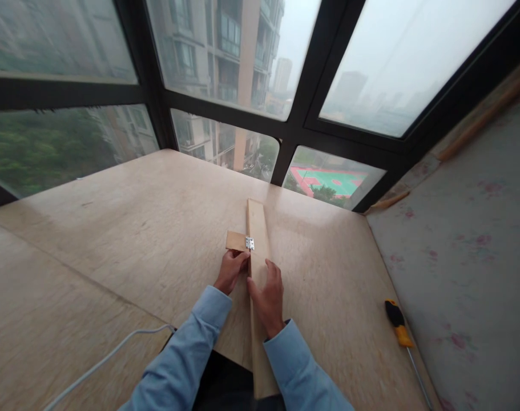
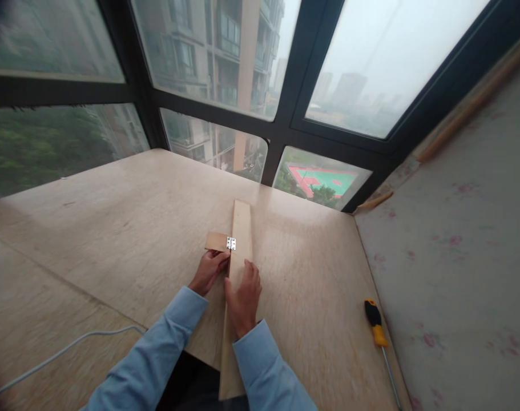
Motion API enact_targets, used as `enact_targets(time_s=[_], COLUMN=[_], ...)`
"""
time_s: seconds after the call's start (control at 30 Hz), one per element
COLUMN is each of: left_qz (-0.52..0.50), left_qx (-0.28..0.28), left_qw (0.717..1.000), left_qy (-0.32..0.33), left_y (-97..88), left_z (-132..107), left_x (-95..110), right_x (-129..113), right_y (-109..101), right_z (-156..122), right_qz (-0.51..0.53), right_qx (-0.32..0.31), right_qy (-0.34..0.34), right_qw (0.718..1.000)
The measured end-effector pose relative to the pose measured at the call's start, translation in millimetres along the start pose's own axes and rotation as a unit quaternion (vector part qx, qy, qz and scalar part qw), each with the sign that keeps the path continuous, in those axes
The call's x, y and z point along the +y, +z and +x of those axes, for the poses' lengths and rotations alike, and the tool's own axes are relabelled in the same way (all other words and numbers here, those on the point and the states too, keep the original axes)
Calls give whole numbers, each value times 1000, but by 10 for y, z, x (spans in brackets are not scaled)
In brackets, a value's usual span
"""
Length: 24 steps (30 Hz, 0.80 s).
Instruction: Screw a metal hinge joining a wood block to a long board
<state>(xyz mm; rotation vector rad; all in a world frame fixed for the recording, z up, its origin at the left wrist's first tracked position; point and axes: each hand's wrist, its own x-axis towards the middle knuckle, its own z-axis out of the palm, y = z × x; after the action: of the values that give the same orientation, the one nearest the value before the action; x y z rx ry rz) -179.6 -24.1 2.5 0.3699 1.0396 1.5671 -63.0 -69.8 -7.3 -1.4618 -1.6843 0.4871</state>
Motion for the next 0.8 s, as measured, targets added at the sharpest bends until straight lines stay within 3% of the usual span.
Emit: enact_targets(time_s=[0.37, 0.8], left_qz=[33, 3], left_qx=[-16, -14], left_qw=[999, 999], left_qy=[-29, -31], left_y=[-112, -141], left_z=[198, 177], left_x=[121, 141], right_x=[-28, 53], right_y=[205, 217], right_z=[42, -88], right_qz=[-47, -45], right_qx=[11, -52], right_qy=[2, -1], right_qw=[999, 998])
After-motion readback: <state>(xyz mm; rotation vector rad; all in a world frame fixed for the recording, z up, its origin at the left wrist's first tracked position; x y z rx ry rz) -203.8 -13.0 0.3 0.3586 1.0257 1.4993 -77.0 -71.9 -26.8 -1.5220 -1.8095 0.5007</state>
